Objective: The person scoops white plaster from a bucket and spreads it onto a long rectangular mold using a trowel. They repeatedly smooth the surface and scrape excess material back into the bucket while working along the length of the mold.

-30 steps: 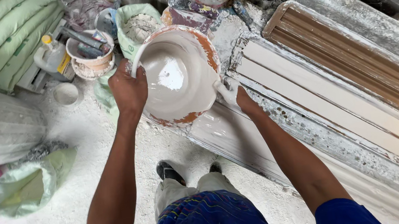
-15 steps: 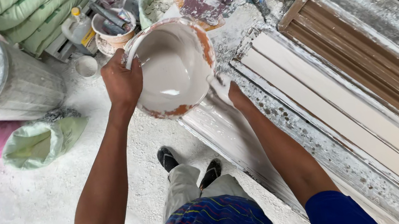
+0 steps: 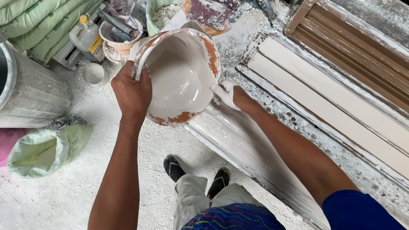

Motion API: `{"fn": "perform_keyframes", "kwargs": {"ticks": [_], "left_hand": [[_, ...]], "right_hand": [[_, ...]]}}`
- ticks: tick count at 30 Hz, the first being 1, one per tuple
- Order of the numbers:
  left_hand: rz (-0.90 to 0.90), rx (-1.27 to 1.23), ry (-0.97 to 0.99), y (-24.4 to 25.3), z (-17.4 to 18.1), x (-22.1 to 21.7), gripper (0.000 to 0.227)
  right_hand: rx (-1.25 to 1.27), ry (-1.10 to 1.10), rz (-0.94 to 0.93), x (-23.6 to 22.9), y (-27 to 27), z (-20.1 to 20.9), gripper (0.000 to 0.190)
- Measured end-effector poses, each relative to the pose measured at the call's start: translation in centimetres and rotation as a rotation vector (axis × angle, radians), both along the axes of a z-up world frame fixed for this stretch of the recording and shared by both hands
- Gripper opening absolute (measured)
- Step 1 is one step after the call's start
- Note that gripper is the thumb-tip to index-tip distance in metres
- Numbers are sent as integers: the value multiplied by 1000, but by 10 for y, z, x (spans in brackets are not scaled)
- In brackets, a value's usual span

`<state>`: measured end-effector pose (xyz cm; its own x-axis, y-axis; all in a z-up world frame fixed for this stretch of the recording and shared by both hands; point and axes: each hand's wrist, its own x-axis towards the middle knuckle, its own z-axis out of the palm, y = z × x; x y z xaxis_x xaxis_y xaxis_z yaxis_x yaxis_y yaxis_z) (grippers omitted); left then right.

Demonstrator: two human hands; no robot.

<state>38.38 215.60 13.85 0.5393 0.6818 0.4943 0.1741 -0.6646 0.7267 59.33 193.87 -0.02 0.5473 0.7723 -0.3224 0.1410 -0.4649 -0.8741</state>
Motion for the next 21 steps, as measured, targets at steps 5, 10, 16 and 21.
{"fn": "perform_keyframes", "kwargs": {"ticks": [5,10,16,21], "left_hand": [[-6,-17,0,1,-1,-1,11],[-10,25,15,2,-1,-2,16],[-24,62,8,-1,0,-4,17],[-22,107,6,-1,0,-4,17]], "right_hand": [[-24,38,-12,-2,0,-1,45],[38,56,17,-2,2,-7,42],[-20,55,7,-2,3,-18,41],[-16,99,-13,0,7,-23,42]]}}
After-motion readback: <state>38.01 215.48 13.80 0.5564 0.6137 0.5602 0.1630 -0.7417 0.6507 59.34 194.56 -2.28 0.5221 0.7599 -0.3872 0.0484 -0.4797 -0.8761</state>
